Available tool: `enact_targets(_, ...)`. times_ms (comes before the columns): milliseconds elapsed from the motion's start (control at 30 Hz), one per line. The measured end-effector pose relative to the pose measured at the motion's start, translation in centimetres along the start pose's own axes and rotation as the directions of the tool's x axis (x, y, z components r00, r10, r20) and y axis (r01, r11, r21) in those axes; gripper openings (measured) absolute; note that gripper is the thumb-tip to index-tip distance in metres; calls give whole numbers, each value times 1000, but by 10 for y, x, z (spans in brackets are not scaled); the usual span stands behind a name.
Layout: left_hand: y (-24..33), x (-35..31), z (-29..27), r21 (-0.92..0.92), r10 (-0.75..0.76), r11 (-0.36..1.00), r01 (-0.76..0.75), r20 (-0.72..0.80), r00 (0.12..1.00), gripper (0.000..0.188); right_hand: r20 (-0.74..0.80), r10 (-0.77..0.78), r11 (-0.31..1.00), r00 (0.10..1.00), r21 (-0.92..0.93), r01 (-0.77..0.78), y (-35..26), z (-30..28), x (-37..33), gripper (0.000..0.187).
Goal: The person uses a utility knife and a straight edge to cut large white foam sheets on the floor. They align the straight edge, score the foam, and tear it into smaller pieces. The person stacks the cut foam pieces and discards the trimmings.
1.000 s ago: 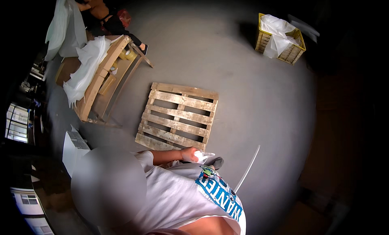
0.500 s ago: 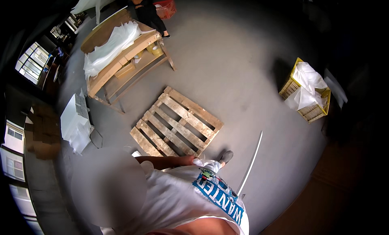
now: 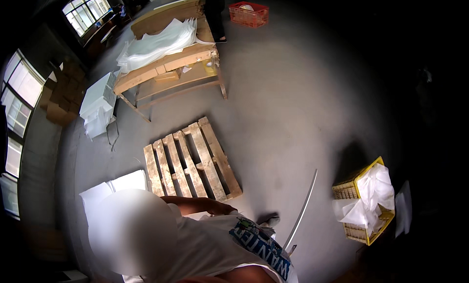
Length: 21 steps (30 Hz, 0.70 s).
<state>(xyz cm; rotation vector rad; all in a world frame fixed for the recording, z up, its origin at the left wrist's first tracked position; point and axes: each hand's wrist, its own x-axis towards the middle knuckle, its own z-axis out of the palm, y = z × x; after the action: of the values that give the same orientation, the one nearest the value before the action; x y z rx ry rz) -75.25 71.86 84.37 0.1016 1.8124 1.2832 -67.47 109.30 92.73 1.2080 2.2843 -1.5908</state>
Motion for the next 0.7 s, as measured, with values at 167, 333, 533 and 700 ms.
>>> enact_targets(167,52,93,-20,-84,-121,991,108,-165,979,46,114,-70,997,991,-19,72,-78,-25,155,27)
enact_targets(333,129,177,-61,-147,-332,942,301,-530,780,45,191,-89,996,978,-13,93,-173,-50,302,28)
enact_targets(533,292,274,-150,-669,-515,743,-12,-582,629,27,193,-102,995,976,12,101,-261,-70,446,28)
enact_targets(700,325,404,-261,-833,-418,426,-352,-526,740,22,242,-90,995,966,66,76,-328,-58,564,28)
